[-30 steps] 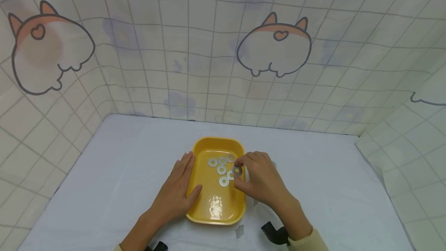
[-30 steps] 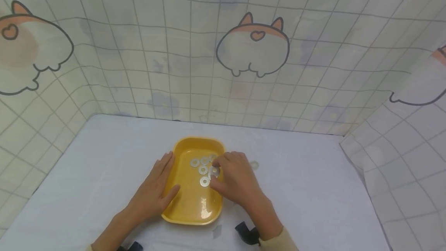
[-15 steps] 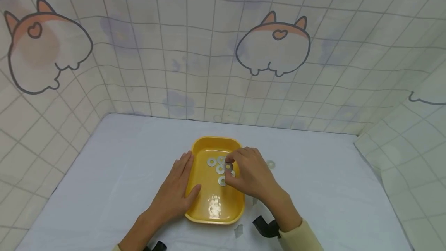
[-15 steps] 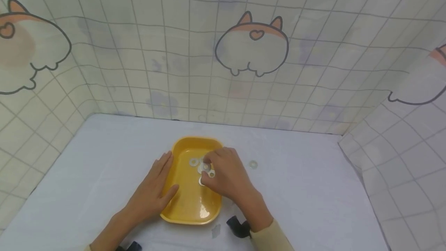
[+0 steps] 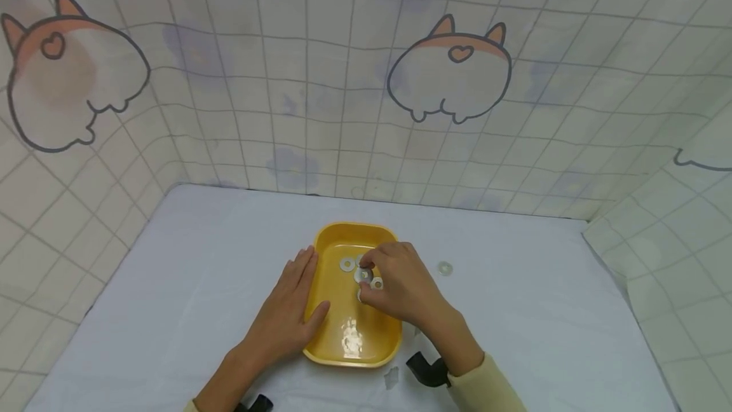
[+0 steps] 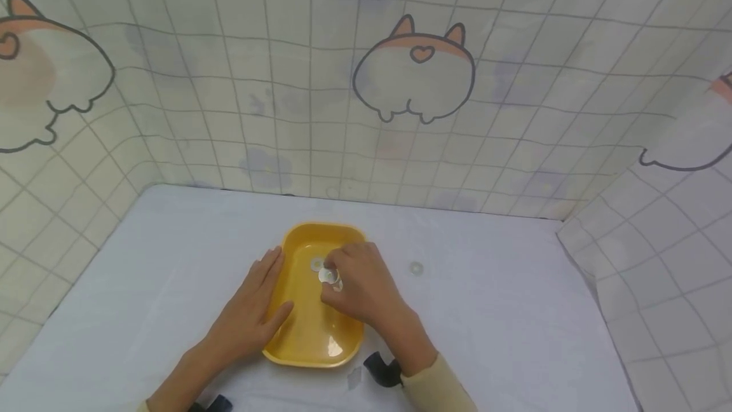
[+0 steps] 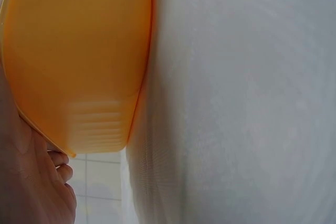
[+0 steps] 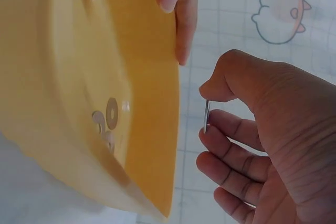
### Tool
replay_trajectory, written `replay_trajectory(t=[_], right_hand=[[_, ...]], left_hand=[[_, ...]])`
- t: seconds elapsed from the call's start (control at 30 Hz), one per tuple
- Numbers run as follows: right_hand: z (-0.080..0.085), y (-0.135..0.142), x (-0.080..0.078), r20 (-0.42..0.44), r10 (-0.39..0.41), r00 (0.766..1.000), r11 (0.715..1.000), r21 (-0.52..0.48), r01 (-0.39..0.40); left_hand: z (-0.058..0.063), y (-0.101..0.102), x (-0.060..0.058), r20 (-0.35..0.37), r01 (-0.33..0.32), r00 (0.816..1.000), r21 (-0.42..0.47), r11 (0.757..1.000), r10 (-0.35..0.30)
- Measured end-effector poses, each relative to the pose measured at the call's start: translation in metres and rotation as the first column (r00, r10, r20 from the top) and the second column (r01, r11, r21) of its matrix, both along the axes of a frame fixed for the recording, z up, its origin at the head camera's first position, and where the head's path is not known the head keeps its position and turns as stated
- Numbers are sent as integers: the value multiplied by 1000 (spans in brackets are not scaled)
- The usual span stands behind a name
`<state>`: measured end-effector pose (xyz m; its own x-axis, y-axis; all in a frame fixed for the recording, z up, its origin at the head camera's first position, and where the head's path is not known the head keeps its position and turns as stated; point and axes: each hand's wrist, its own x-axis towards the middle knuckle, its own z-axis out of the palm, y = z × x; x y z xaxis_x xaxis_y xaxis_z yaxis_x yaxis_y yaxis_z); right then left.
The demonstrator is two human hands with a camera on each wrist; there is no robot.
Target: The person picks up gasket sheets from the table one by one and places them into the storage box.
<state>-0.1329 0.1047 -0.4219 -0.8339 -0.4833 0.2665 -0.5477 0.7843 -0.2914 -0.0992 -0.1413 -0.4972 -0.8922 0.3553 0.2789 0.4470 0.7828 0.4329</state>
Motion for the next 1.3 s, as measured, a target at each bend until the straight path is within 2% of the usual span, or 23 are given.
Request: replay_trajectory(t=[0.37,0.57,0.77,0.97,1.13,1.3], right_hand=[[0,-10,0,-18,16,1000,1000,24,-16],[0,-14,-1,-26,42,999,999,23,-41],[-3,-19,-3,-34,70,997,997,26,-69],[-7,-19,-6,-19,70,997,997,12,-70],[-11,-9,-6,2,20,1000,999,-26,-20],[-5,10,-10,11,-59,998,996,-61,60]], left_hand=[[2,-1,0,31,1,1000,-4,1000,0],[0,-2,0,6,4,1000,-4,1000,-4],[1,-3,0,13,10,1000,-11,1000,-10],[3,1,-3,4,7,1000,-19,1000,-7],[1,1,1,-16,11,1000,-7,1000,-11],[0,0,0,-9,0,1000,-7,1000,0]])
